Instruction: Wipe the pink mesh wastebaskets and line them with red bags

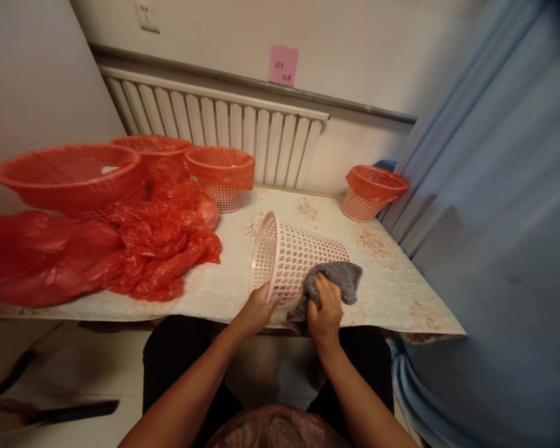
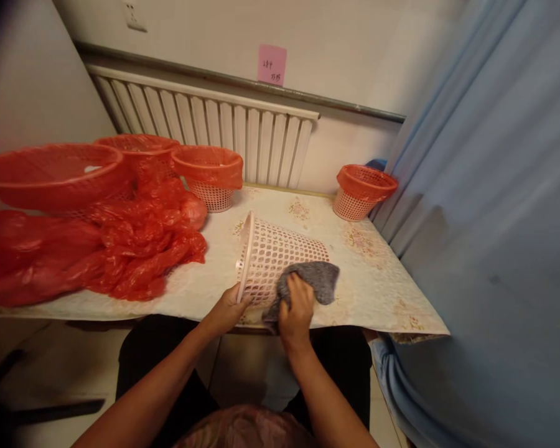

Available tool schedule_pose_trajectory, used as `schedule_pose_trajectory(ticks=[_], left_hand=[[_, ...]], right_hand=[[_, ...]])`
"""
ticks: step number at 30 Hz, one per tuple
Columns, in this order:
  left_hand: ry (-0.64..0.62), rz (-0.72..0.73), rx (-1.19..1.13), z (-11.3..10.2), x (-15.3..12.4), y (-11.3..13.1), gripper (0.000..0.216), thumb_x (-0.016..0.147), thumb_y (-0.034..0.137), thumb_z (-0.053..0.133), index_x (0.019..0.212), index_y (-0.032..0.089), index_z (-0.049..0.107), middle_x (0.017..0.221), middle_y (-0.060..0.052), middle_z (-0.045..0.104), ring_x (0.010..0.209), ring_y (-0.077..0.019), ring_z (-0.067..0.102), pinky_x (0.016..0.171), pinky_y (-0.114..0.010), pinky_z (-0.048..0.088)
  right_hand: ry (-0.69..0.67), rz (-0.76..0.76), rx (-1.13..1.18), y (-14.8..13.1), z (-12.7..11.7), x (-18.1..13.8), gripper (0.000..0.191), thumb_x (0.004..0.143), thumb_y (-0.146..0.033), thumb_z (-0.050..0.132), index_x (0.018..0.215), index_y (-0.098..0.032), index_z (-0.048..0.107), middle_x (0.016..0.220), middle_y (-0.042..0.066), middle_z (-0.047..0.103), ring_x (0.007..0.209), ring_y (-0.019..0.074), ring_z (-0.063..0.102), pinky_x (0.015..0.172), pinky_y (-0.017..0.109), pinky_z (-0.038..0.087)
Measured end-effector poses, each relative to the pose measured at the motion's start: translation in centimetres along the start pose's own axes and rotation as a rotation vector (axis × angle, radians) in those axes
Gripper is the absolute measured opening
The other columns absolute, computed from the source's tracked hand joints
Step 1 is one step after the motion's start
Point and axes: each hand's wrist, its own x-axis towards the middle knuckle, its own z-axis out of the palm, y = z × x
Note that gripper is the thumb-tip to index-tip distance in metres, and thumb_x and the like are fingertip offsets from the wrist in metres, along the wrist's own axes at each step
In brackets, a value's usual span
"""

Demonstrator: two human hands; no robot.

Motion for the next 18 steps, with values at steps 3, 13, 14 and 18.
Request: schedule_pose_trajectory(ticks=[3, 13, 14, 18], left_hand=[[-0.008, 0.017, 0.015, -0.1, -0.2, -0.1, 0.037, 0.084, 0.024, 0.049, 0.119, 0.014, 0.056, 0.116, -0.009, 0.065, 0.107, -0.0228, 0.059, 0.1, -0.038, 0.042], [-0.098, -0.032, 0.111, -0.8, -1.7, -2.3, 0.024, 0.077, 0.018, 0.052, 0.097, 0.016, 0.065, 0.093, -0.003, 0.07, 0.095, -0.0225, 0.06, 0.09, -0.035, 0.047], [-0.091, -0.037, 0.105, -0.8, -1.5, -1.9, 0.026, 0.077, 0.018, 0.051, 0.099, 0.016, 0.064, 0.094, -0.003, 0.07, 0.095, -0.0224, 0.06, 0.09, -0.035, 0.048], [0.03, 0.016, 0.043, -0.7, -0.2, 0.3, 0.039, 0.077, 0.014, 0.049, 0.116, 0.015, 0.056, 0.111, -0.006, 0.065, 0.105, -0.0217, 0.057, 0.098, -0.036, 0.043]], right_hand=[[-0.127, -0.15, 0.106, -3.8, 1.2, 0.0, 0.06, 0.075, -0.006, 0.043, 0.134, -0.019, 0.045, 0.129, 0.012, 0.054, 0.118, 0.0265, 0.049, 0.095, 0.05, 0.043], [-0.165, -0.147, 0.101, -5.8, 1.6, 5.4, 0.059, 0.072, -0.004, 0.042, 0.129, -0.018, 0.05, 0.128, 0.01, 0.055, 0.118, 0.0268, 0.045, 0.098, 0.051, 0.039], [-0.16, -0.146, 0.093, -5.9, 1.6, 5.2, 0.059, 0.073, -0.004, 0.042, 0.129, -0.019, 0.05, 0.128, 0.009, 0.055, 0.118, 0.0268, 0.045, 0.098, 0.05, 0.039], [-0.132, -0.178, 0.088, -6.2, 1.8, 3.7, 0.058, 0.074, -0.004, 0.043, 0.13, -0.018, 0.049, 0.13, 0.011, 0.054, 0.117, 0.0266, 0.046, 0.097, 0.049, 0.04]])
